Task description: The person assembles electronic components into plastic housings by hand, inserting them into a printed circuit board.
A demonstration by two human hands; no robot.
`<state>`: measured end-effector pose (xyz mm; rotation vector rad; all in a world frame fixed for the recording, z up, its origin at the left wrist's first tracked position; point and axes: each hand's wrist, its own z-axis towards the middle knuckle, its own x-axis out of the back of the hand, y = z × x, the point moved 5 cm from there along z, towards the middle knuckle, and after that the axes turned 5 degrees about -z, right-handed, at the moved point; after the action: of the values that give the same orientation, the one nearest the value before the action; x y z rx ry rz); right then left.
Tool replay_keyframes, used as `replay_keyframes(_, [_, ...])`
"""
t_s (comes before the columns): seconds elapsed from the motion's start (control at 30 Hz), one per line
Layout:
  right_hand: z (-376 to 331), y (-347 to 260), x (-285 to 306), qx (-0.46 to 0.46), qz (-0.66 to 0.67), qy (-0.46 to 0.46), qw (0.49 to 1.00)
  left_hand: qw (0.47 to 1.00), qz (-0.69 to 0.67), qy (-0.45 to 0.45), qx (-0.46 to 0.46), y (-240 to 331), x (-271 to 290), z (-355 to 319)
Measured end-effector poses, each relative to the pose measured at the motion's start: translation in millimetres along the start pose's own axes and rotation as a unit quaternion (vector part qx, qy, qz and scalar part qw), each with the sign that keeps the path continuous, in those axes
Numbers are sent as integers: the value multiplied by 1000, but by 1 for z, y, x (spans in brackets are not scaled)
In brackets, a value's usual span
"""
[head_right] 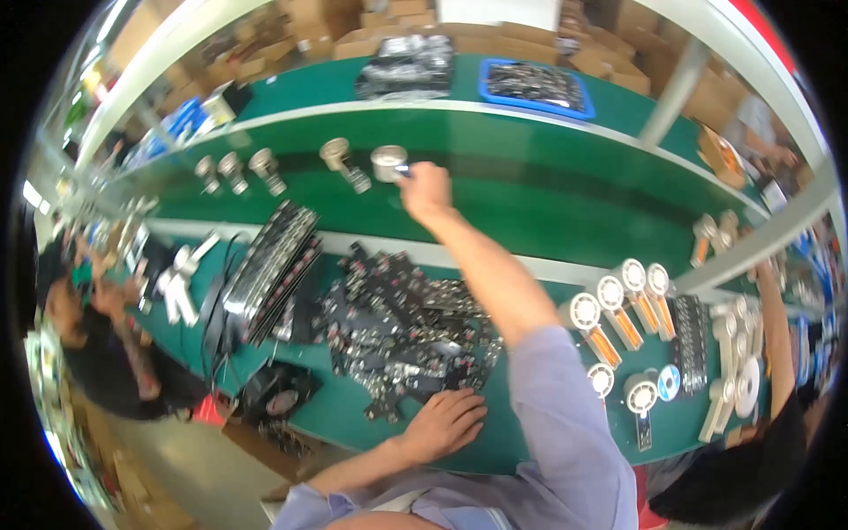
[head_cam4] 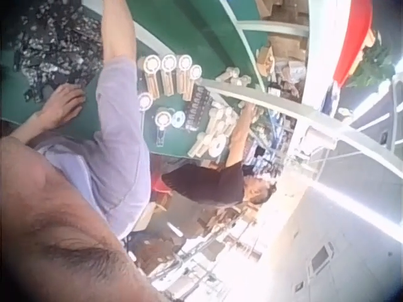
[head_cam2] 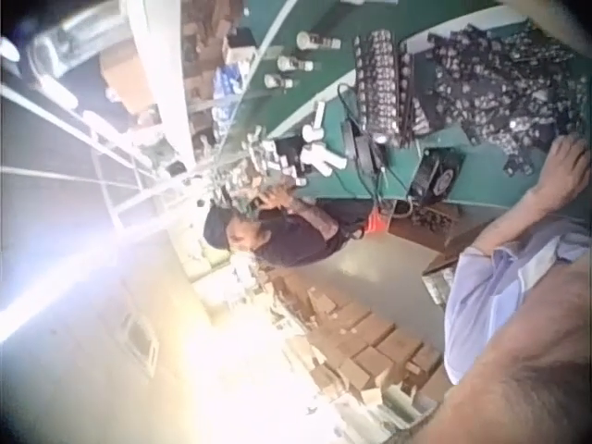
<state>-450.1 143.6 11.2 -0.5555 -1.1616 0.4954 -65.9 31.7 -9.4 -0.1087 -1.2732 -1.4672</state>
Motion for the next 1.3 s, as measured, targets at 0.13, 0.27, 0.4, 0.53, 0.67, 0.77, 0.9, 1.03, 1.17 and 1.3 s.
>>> replay_keyframes(0.13, [46,-12,-74,-23,7,52,998,999,23,-21,-8,4,4,5])
replay_keyframes(0.27, [52,-16,-81,-10,27,-37,999,999,34,-20,10,-9,5,8])
replay_keyframes(0.4, [12,-24,18,48,-23,-100,994,998,54,-4,22,-10,2,7])
replay_keyframes(0.53, [-107,5,248,128,-125,-134,975,999,24,27,-21,1,6,17])
replay_keyframes(0.67, [-278,48,317,-18,-183,-123,975,997,31,68,-5,8,8,20])
replay_keyframes(0.77, [-396,68,307,-134,-232,-100,958,995,103,17,-10,12,-1,52])
replay_keyframes(0.9, [-441,68,272,-80,-199,27,976,978,166,-82,-95,-12,-18,102])
replay_keyframes(1.03, [-454,34,291,-64,-41,-24,997,951,203,-146,-180,-14,-19,99])
replay_keyframes(1.17, [-447,16,241,25,-8,-85,996,996,50,68,-29,13,36,108])
replay_keyframes(1.3, [-413,-10,222,136,45,-110,983,916,-310,146,207,0,39,72])
